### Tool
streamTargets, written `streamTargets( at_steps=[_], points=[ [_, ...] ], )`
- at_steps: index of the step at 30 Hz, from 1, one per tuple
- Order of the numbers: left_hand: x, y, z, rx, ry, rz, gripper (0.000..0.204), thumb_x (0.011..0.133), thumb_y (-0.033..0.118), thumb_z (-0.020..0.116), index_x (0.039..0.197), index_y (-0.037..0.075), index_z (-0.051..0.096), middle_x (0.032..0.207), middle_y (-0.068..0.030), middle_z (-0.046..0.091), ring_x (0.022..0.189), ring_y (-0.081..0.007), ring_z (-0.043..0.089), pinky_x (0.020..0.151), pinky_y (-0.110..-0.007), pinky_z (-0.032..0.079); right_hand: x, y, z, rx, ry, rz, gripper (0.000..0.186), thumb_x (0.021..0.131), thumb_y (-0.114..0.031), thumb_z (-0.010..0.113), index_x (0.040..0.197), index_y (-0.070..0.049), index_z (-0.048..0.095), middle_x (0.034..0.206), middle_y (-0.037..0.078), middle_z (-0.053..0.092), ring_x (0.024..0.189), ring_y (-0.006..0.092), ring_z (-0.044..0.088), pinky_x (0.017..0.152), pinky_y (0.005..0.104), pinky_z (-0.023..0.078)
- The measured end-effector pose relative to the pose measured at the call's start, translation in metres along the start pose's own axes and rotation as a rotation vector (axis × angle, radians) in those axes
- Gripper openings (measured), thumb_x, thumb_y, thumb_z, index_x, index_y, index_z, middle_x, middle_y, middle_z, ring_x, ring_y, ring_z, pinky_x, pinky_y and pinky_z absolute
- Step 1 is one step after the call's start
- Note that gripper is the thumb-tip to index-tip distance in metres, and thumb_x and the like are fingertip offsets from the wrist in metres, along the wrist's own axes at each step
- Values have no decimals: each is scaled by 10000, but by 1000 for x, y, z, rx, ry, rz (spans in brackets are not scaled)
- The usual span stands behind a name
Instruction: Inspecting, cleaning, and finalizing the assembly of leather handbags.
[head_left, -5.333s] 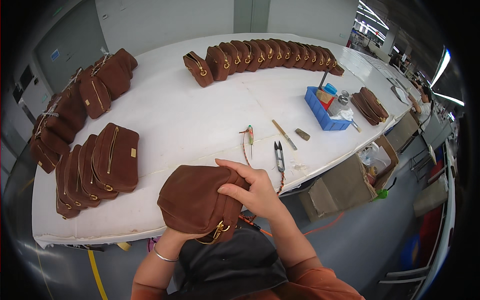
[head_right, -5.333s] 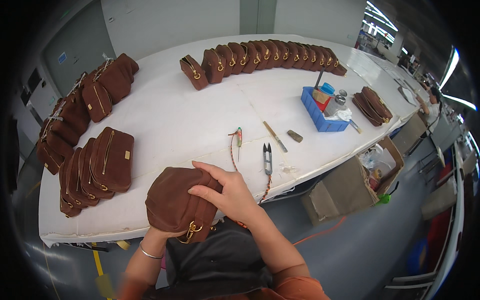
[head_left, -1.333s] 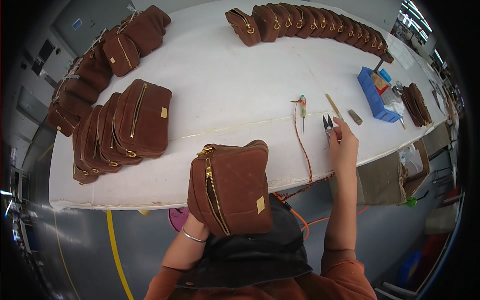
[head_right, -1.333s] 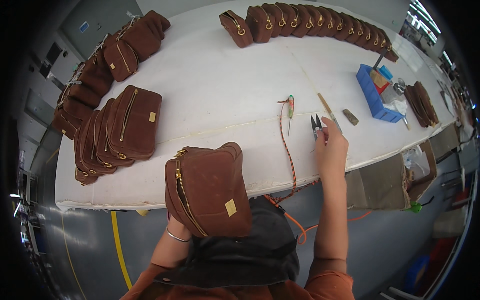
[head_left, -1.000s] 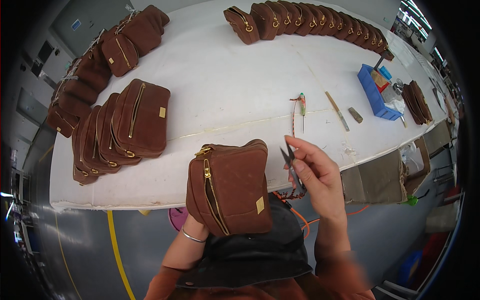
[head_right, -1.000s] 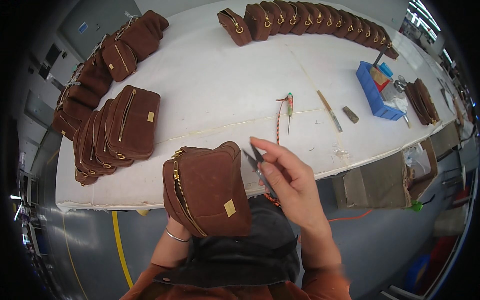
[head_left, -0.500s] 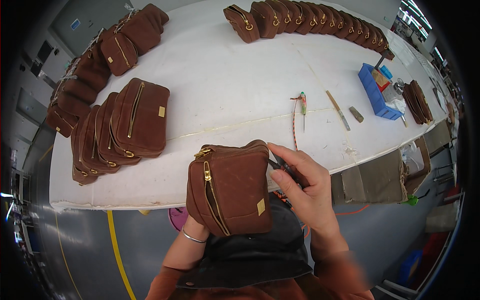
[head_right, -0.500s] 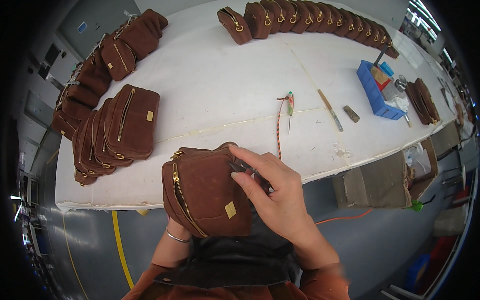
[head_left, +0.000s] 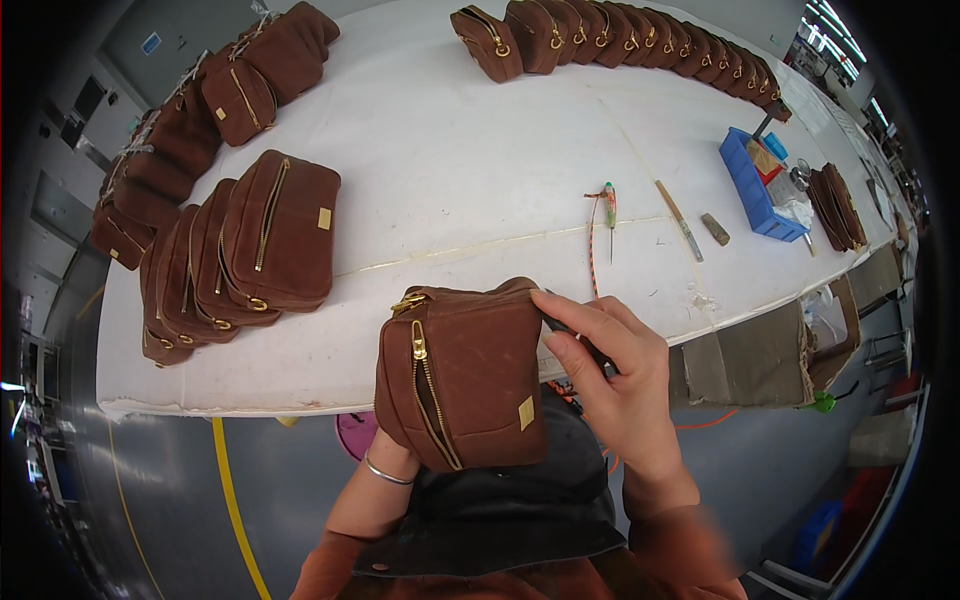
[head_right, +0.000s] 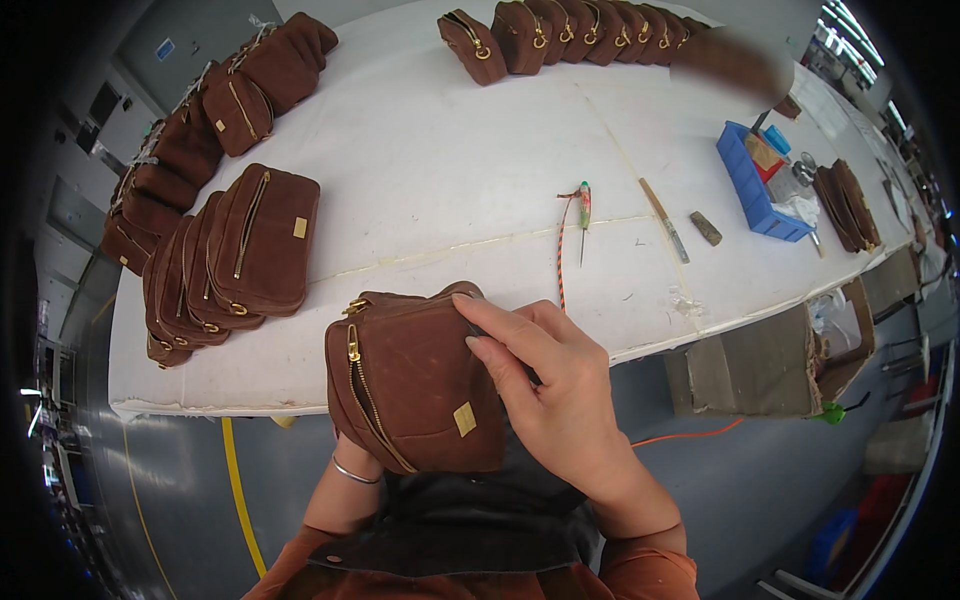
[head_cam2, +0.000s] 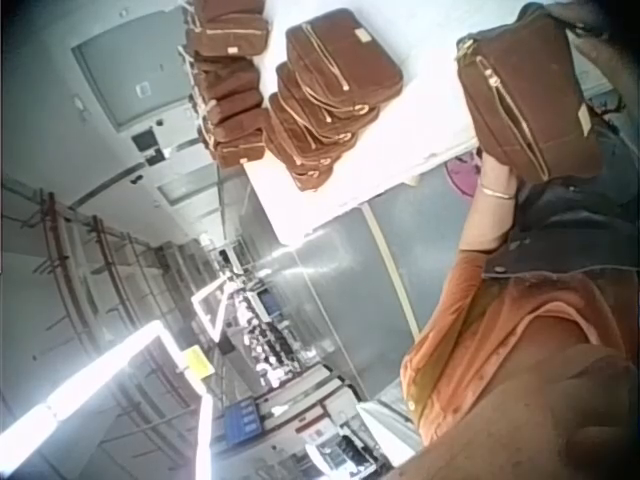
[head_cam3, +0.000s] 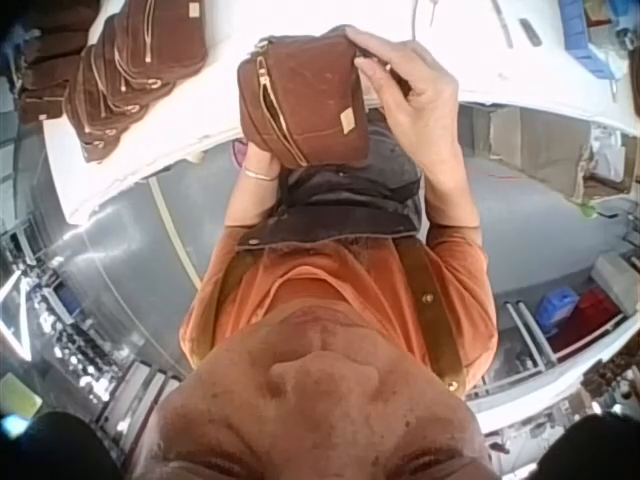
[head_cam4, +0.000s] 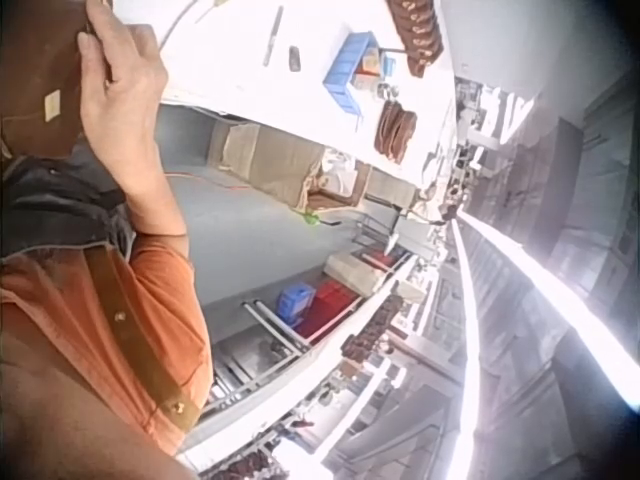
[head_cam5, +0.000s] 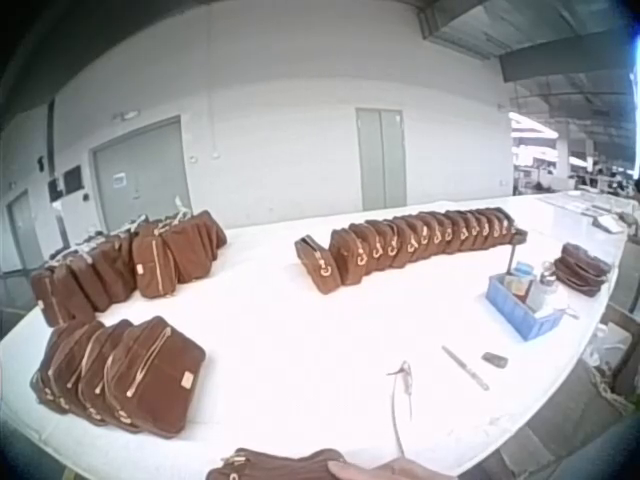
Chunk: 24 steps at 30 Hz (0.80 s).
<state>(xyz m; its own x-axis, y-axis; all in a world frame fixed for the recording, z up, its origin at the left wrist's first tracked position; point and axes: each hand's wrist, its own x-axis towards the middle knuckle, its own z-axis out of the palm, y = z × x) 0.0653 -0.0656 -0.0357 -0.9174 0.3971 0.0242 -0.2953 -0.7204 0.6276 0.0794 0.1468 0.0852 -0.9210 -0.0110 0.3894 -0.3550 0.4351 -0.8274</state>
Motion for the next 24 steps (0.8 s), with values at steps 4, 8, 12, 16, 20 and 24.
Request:
streamTargets(
  at_steps=[4, 8, 12, 16, 20, 24],
  points=[
    [2, 0, 0, -113, -9, 8, 426, 1017, 185, 454, 1415, 50, 389, 1400, -95, 491, 1211, -202, 535, 1019, -349, 461, -4, 0, 8, -95, 27, -41, 344, 857, 28, 645, 1185, -70, 673, 799, 59, 563, 645, 108, 493, 561, 230, 397],
    [2, 6, 13, -193, 4, -1, 426, 984, 192, 536, 1376, 44, 454, 1362, -101, 532, 1196, -196, 543, 984, -335, 481, -3, 14, 19, -198, 123, -178, 347, 864, 20, 644, 1196, -80, 656, 794, 78, 529, 644, 153, 497, 568, 257, 417],
    [7, 9, 14, -72, -36, -15, 425, 978, 191, 546, 1368, 47, 463, 1352, -97, 539, 1194, -198, 544, 988, -337, 478, 0, 20, 23, 56, 112, -139, 346, 867, 19, 644, 1203, -63, 639, 782, 73, 506, 658, 166, 477, 592, 256, 414],
    [10, 11, 16, 47, -74, -32, 423, 971, 189, 556, 1361, 49, 472, 1343, -93, 546, 1192, -199, 546, 991, -338, 476, 0, 23, 25, 138, 92, -104, 317, 891, 2, 620, 1205, -40, 630, 785, 52, 485, 676, 140, 462, 618, 227, 394],
    [11, 14, 15, 162, -111, -45, 421, 964, 187, 566, 1354, 51, 480, 1333, -89, 553, 1189, -200, 547, 994, -340, 473, 0, 20, 22, 467, 0, 160, 276, 944, -48, 579, 1215, -17, 617, 831, 3, 496, 701, 77, 423, 617, 202, 368],
    [17, 14, 17, 272, -147, -55, 420, 958, 186, 576, 1347, 53, 489, 1323, -85, 560, 1187, -202, 548, 997, -342, 470, 7, 13, 13, 630, -54, 252, 275, 963, -81, 575, 1225, -7, 613, 840, -48, 501, 697, 26, 384, 597, 178, 327]
  ],
)
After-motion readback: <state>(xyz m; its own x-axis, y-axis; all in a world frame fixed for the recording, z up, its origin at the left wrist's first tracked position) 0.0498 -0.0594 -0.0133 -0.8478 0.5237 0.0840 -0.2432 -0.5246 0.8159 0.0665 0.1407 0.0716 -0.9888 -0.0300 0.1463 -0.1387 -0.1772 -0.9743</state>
